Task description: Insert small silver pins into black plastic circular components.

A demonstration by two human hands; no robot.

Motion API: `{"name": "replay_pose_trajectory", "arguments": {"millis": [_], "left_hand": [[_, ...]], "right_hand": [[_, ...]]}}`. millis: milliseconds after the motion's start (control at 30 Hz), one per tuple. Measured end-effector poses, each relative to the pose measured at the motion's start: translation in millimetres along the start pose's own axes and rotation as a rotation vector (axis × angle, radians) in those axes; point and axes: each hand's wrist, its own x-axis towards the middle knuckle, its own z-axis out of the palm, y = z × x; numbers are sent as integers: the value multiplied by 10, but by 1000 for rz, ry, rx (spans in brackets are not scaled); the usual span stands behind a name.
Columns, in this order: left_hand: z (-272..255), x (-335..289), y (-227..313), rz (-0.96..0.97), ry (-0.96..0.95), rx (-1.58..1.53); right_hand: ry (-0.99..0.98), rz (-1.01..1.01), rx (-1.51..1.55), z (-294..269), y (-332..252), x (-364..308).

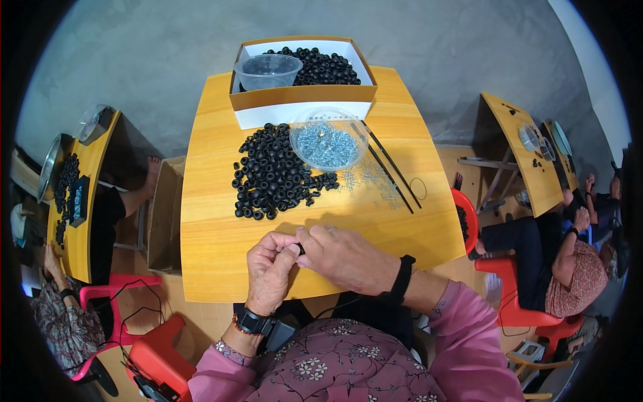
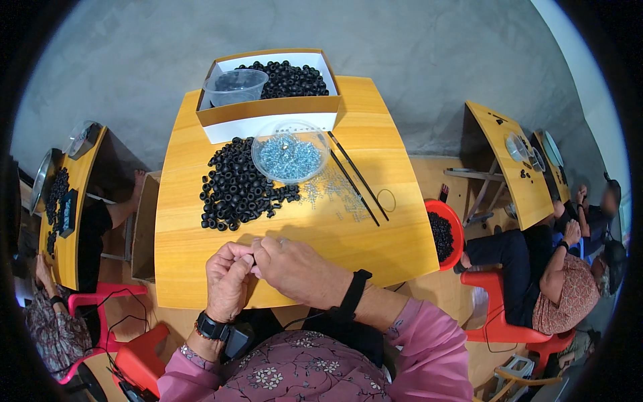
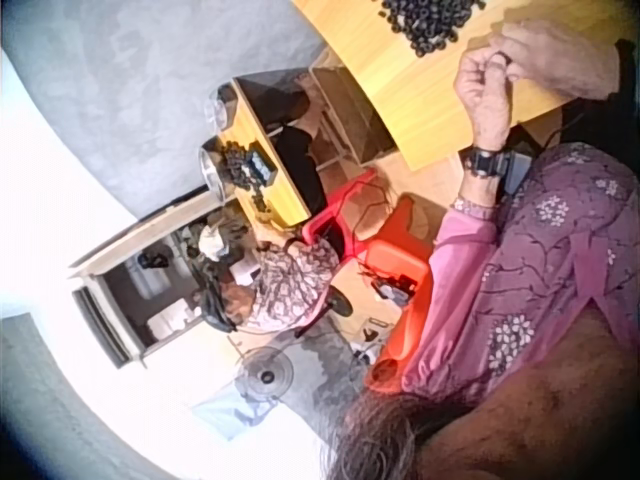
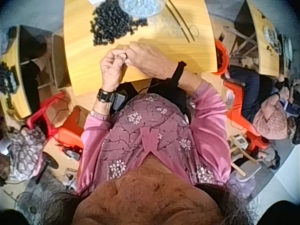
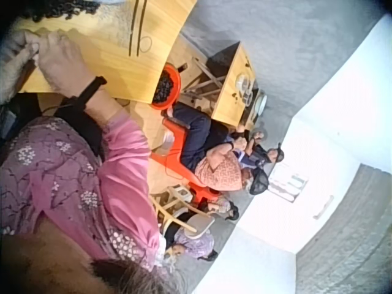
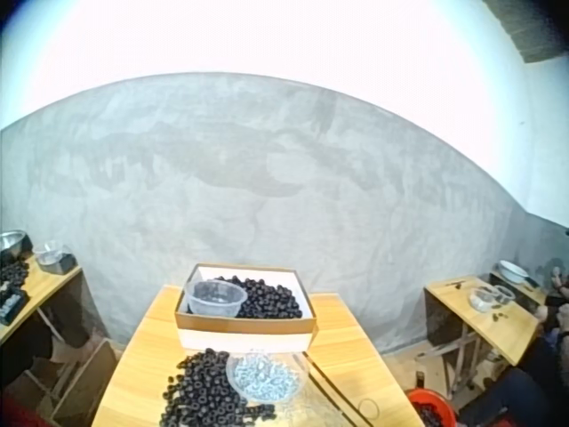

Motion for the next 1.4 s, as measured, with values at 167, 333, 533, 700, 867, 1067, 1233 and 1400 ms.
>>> {"name": "replay_pose_trajectory", "arguments": {"millis": [167, 333, 533, 700, 867, 1067, 1233, 1400], "left_hand": [[-9, 0, 4, -21, -16, -22], [-25, -19, -8, 24, -11, 77], [32, -1, -32, 143, 22, 33], [-21, 5, -107, 172, 25, 93], [-5, 7, -140, 186, 12, 111], [59, -7, -98, 173, 43, 180], [53, -29, -106, 132, 52, 233], [126, 7, -83, 170, 62, 181]], "right_hand": [[64, -17, 31, 37, 53, -32], [50, 2, 40, 14, 51, -29], [58, -26, 8, 19, 70, -28], [59, -86, -130, 14, 50, -31], [30, -82, -55, 3, 85, -23], [-63, -83, -50, 45, 101, -5], [-63, -67, -33, 109, 86, -57], [-39, -24, -54, 138, 140, -64]]}}
